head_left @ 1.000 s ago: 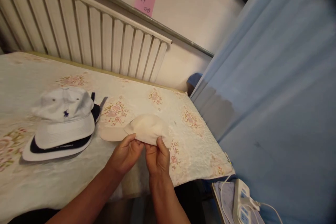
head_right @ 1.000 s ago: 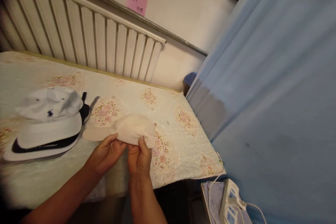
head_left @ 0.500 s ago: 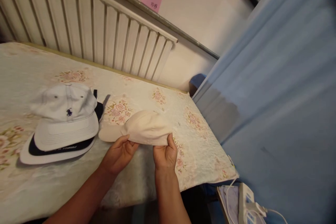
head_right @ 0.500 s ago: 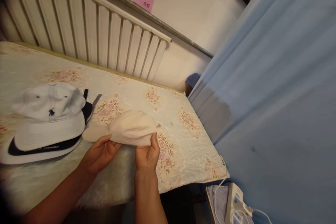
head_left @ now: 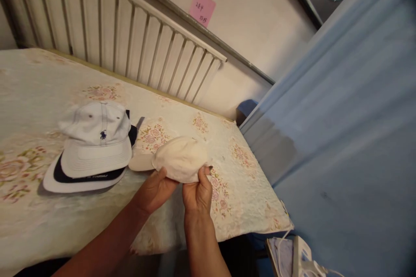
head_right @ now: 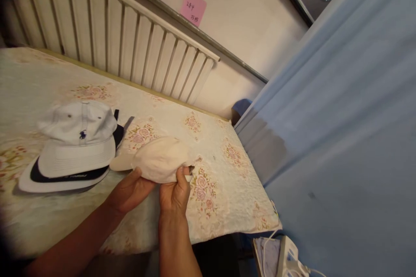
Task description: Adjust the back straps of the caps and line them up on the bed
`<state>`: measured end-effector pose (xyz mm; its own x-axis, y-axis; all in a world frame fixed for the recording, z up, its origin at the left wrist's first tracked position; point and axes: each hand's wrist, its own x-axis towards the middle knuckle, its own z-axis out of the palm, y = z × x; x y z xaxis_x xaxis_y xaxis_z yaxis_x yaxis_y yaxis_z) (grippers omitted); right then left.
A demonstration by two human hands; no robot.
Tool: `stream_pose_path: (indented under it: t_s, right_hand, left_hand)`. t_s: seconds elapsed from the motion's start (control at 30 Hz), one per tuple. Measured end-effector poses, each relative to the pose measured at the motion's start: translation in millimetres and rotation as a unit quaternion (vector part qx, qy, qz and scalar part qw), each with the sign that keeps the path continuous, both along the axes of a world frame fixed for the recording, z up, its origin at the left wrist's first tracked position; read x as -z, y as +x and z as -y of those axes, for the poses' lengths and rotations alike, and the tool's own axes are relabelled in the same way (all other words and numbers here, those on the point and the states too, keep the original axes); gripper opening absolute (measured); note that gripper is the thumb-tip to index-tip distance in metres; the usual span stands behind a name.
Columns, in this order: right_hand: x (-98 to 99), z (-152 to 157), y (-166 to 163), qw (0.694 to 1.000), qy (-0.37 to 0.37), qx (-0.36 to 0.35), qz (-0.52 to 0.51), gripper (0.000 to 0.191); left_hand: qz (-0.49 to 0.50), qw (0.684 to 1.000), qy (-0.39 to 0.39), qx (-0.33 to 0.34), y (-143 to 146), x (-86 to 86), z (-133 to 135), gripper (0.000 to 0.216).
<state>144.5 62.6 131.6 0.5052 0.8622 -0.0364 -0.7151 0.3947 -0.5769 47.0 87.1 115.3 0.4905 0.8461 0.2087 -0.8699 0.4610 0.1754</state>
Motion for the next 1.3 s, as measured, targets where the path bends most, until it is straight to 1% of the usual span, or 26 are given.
stream_pose_path:
  t_s: [0.07, 0.2, 0.27, 0.4, 0.53, 0.7, 0.83, 1.0, 1.07, 1.1, 1.23, 1.3]
  right_hand:
    - [-0.2, 1, -7, 1.000, 0.002, -0.011, 0.007, 0.030]
    - [-3.9, 3, -12, 0.999, 0.004, -0.030, 0.036, 0.028]
    - [-6.6, 4, -8, 0.999, 0.001, -0.020, 0.038, 0.024]
    - [-9.8, 5, 9, 1.000, -0.003, 0.007, 0.003, 0.020]
    - [-11.5, 6, 25, 1.000, 0.004, 0.018, -0.007, 0.013]
    - [-21.9, 10, 27, 0.998, 0.055, -0.026, 0.015, 0.011]
    - [-32.2, 15, 19, 0.997, 0.062, -0.041, 0.031, 0.006]
    - [-39.4, 17, 10, 0.992, 0.096, -0.069, 0.053, 0.015]
    - [-41.1, 17, 6, 0.991, 0.095, -0.069, 0.063, 0.017]
    - [-41.8, 17, 3, 0.991, 0.095, -0.067, 0.068, 0.018]
    - [-42.8, 16, -6, 0.988, 0.119, -0.078, 0.064, 0.026]
    - [-41.7, 15, -11, 0.987, 0.127, -0.084, 0.054, 0.031]
  left_hand:
    - [-0.019, 1.000, 0.000, -0.004, 1, -0.4, 2, 0.060]
    - [-0.045, 0.998, -0.039, -0.022, -1, -4.1, 0, 0.053]
    - [-0.039, 0.998, -0.052, -0.019, -1, -6.8, -1, 0.050]
    - [-0.027, 0.997, -0.068, -0.002, -4, -10.2, -2, 0.049]
    - [-0.032, 0.996, -0.083, -0.013, -6, -9.4, -1, 0.053]
    - [-0.040, 0.995, -0.085, -0.012, -11, -6.0, -3, 0.056]
    - [-0.045, 0.993, -0.103, -0.018, -14, -4.5, -7, 0.056]
    - [-0.031, 0.992, -0.123, -0.017, -18, -0.9, -11, 0.051]
    - [-0.015, 0.995, -0.093, -0.013, -18, 1.3, -11, 0.049]
    - [-0.002, 0.998, -0.062, -0.012, -18, 2.3, -11, 0.049]
    - [0.035, 0.995, 0.091, 0.000, -14, 3.8, -4, 0.068]
    - [0.023, 0.990, 0.136, 0.007, -12, 3.3, 0, 0.071]
